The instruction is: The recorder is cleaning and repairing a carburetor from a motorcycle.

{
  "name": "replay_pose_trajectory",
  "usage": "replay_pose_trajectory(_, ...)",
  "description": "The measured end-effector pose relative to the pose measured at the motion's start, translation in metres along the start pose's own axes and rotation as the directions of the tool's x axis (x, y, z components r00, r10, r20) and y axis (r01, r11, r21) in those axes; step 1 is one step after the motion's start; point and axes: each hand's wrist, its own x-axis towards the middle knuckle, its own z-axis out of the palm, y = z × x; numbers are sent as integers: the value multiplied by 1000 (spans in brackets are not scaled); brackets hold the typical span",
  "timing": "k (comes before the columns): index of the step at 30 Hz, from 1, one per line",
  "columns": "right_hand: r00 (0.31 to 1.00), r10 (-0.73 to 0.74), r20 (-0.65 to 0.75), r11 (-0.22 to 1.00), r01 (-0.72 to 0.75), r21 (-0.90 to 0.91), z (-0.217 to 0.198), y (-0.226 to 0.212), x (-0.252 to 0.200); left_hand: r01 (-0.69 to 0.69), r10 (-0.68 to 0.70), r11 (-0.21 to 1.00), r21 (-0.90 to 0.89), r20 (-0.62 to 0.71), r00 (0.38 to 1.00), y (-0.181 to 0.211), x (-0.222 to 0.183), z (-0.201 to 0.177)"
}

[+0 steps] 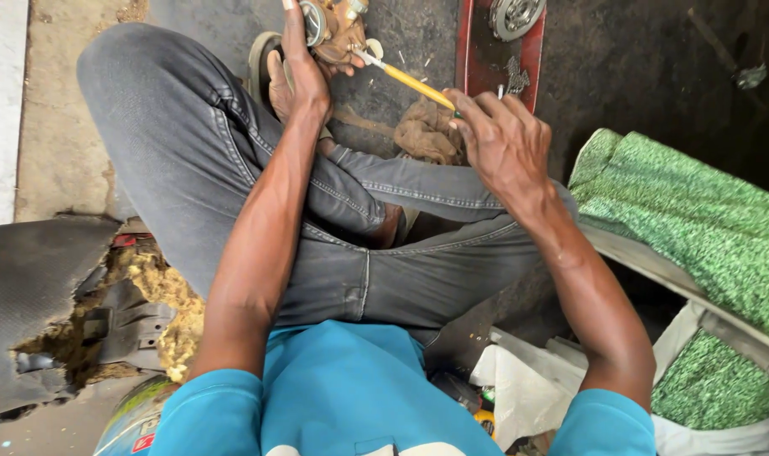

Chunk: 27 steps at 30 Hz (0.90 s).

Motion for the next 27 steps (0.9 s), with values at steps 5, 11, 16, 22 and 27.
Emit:
replay_pose_trajectory(5,1000,-29,7,1000,29,0,2,0,2,-20,22,999,47,-41,999,6,-4,7)
replay_pose_trajectory(11,997,18,69,999,-15,-38,15,11,2,0,1,999,33,-42,999,6,-2,10)
replay_pose_trajectory(16,1000,12,28,1000,-11,-28,2,2,5,-7,8,996,87,-17,1000,3,-2,6)
replay_pose_trajectory(22,998,-11,60,1000,12,-15,1,8,5,-17,16,994,112,10,1000,-4,0,2)
replay_pose_trajectory(27,994,-50,99,996,42,81,4,13,2,-2,2,994,110,4,1000,-2,2,2)
